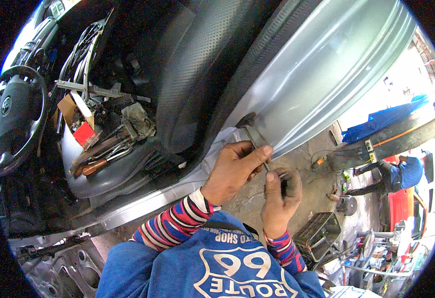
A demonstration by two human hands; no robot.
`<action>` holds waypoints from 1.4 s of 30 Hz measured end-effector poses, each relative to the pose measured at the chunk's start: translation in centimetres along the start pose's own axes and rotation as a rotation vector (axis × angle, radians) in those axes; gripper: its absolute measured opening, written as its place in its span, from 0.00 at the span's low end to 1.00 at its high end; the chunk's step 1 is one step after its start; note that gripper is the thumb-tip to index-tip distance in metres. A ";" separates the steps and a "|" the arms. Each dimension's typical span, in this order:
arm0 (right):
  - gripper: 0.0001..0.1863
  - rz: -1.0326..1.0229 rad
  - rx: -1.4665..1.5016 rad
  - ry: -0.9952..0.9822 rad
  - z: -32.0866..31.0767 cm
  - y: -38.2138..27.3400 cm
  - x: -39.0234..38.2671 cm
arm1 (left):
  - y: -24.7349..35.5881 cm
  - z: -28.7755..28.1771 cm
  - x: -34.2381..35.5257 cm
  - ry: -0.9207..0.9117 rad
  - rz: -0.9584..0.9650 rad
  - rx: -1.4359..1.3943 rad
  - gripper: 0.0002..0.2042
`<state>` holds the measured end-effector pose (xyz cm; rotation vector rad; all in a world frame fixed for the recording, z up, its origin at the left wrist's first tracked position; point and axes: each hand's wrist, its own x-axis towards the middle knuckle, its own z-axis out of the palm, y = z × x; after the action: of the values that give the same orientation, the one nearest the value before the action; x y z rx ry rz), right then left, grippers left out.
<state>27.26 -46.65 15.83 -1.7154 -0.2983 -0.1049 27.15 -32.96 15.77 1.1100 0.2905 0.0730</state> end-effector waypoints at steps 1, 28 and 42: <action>0.08 -0.213 -0.215 -0.046 -0.5 0.3 0.5 | 0.1 -0.1 -0.1 0.007 -0.005 0.004 0.19; 0.13 0.790 0.717 -0.496 -2.9 -0.8 1.8 | -0.3 -0.6 0.4 -0.005 0.016 -0.002 0.19; 0.07 -0.503 -0.782 -0.308 -3.1 -1.5 2.7 | 0.1 0.0 -0.3 -0.030 0.016 -0.040 0.18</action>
<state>29.77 -49.12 18.46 -2.3943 -1.0202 -0.3636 26.91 -32.99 15.93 1.0727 0.2518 0.0762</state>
